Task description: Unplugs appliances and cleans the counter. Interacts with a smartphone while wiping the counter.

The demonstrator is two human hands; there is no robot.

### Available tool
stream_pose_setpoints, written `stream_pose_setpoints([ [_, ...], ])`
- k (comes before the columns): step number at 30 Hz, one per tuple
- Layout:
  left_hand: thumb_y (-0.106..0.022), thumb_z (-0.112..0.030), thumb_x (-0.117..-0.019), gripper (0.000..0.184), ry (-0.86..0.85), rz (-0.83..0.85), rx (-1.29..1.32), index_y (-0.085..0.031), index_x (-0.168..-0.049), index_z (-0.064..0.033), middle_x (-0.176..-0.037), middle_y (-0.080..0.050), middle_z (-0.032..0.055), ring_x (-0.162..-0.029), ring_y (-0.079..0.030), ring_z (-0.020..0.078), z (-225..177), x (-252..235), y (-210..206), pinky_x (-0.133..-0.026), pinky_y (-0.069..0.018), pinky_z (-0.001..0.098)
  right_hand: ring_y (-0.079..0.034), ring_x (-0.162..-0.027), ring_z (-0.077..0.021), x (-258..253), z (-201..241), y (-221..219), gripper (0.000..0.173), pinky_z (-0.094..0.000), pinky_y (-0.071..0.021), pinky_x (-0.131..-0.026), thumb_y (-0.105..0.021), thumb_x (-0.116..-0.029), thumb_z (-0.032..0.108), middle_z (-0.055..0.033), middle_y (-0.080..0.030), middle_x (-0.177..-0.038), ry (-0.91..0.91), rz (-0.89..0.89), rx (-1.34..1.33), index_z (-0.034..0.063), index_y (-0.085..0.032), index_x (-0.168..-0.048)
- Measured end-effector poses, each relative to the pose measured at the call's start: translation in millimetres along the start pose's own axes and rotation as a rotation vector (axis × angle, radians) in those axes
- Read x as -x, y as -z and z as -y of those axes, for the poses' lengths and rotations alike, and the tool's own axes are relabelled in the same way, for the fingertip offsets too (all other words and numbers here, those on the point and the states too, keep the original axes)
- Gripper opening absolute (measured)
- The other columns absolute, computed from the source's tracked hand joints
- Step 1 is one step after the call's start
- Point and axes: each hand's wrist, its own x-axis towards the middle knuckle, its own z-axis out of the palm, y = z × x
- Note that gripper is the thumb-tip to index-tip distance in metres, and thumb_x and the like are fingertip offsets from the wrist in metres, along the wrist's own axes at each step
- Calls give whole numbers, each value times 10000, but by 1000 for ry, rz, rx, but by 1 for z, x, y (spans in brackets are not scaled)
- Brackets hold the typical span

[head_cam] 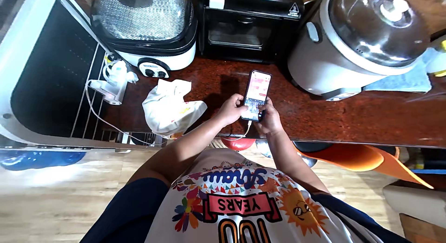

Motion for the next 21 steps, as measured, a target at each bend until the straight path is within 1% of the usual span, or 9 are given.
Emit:
stream_pose_setpoints([
  [3,-650,-145,-999,421,-8,-15,-34,-532,-1374,5,-1252,-608,229,-1108,-634,305,1,-2,-1,-963,-529,481,-693,-953,-204,0,0,0,449,-406,-607,-765,-391,-943,56,-87,-642,-1135,1,7,-17,169,-366,-1377],
  [7,-639,-150,-1006,419,-9,-10,-19,-529,-1376,13,-1250,-620,230,-1122,-637,309,0,-1,-2,-974,-526,485,-706,-915,-190,2,2,-3,407,-384,-617,-762,-470,-950,39,-76,-659,-1081,24,-24,35,152,-390,-1332],
  [10,-631,-160,-1013,430,-8,2,2,-518,-1390,11,-1271,-609,235,-1137,-628,309,0,0,-1,-978,-520,483,-703,-930,-200,2,1,-4,452,-400,-620,-786,-514,-962,-11,-89,-643,-1105,21,-62,54,138,-383,-1368],
  [12,-629,-158,-1012,428,-12,5,9,-519,-1389,12,-1268,-610,233,-1138,-626,306,-1,0,-1,-977,-519,479,-701,-930,-202,2,1,-3,463,-405,-620,-790,-525,-956,-45,-92,-639,-1111,22,-71,55,134,-388,-1360],
  [15,-628,-156,-1010,424,-12,11,17,-524,-1386,12,-1282,-610,233,-1150,-623,311,0,0,-1,-987,-514,486,-699,-942,-203,2,0,-2,483,-407,-618,-800,-537,-942,-49,-90,-636,-1118,28,-60,53,135,-386,-1362],
  [17,-627,-155,-1010,427,-17,12,15,-524,-1387,15,-1281,-615,237,-1146,-631,311,0,0,-1,-991,-517,487,-701,-943,-211,2,-2,0,494,-414,-617,-804,-551,-924,-38,-94,-646,-1117,44,-29,45,132,-384,-1357],
  [18,-625,-152,-1012,425,-16,12,15,-521,-1387,19,-1275,-616,237,-1142,-632,310,1,1,-1,-991,-517,485,-703,-943,-209,2,-3,1,515,-410,-617,-802,-562,-902,-27,-92,-649,-1117,47,-7,39,134,-377,-1355],
  [21,-633,-161,-1009,426,-5,-2,8,-526,-1381,18,-1273,-610,238,-1138,-627,310,1,1,0,-986,-514,483,-696,-963,-212,2,-4,7,651,-412,-613,-805,-611,-791,-50,-94,-643,-1136,49,60,24,134,-353,-1359],
])
